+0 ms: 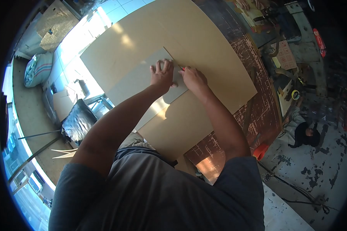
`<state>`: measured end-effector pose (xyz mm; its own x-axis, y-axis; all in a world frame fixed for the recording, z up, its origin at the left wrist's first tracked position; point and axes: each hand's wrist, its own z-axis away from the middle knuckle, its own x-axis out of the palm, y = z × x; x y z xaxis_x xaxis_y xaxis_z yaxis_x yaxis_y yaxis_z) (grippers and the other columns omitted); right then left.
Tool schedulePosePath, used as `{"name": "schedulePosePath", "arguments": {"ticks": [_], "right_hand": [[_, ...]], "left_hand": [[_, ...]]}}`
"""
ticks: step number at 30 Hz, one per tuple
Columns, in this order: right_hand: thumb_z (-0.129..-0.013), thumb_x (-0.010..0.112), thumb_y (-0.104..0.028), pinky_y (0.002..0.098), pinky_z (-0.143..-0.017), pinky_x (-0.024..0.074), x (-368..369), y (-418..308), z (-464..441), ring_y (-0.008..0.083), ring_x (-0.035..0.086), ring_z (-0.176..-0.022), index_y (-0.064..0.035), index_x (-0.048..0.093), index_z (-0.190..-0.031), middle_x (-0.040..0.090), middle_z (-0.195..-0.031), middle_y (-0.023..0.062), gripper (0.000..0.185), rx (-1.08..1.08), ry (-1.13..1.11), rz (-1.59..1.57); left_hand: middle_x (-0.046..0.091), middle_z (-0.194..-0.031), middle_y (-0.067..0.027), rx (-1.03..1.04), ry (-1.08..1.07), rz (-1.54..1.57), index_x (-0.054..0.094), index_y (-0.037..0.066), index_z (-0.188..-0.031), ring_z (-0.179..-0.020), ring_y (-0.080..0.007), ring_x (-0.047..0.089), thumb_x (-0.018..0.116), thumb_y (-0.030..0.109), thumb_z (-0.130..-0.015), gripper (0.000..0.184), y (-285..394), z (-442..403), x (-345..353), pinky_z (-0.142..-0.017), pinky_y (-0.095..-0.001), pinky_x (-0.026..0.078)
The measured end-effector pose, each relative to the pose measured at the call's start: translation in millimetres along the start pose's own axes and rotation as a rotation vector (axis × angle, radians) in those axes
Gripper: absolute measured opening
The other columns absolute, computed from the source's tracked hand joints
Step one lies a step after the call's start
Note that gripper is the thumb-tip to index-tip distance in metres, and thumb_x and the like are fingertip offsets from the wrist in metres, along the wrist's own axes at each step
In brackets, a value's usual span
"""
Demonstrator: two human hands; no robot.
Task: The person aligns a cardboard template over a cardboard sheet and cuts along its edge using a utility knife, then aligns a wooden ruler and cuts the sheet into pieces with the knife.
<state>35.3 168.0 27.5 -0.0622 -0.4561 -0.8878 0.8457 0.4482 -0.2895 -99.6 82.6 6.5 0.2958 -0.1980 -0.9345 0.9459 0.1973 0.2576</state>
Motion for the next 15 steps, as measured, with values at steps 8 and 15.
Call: {"name": "schedulePosePath", "arguments": {"ticks": [8, 15], "right_hand": [[-0.099, 0.055, -0.032, 0.0482, -0.087, 0.0517, 0, 7, -16, 0.0393, 0.065, -0.104, 0.0, 0.067, -0.11, 0.067, -0.114, 0.0213, 0.036, -0.039, -0.078, 0.004], [-0.098, 0.057, -0.027, 0.0459, -0.087, 0.0511, 2, 23, -12, 0.0362, 0.065, -0.105, 0.0002, 0.068, -0.108, 0.068, -0.113, 0.0193, 0.031, -0.018, -0.149, -0.037]], "left_hand": [[0.025, -0.153, -0.0186, 0.01, -0.018, -0.025, 0.024, -0.001, -0.15, -0.142, -0.044, 0.026, 0.082, 0.044, -0.073, 0.106, -1, 0, 2, -0.108, -0.0669, 0.033], [0.024, -0.153, -0.0201, 0.007, -0.006, -0.055, 0.027, -0.002, -0.148, -0.141, -0.0451, 0.027, 0.081, 0.045, -0.074, 0.103, 1, -4, 5, -0.106, -0.0682, 0.034]]}}
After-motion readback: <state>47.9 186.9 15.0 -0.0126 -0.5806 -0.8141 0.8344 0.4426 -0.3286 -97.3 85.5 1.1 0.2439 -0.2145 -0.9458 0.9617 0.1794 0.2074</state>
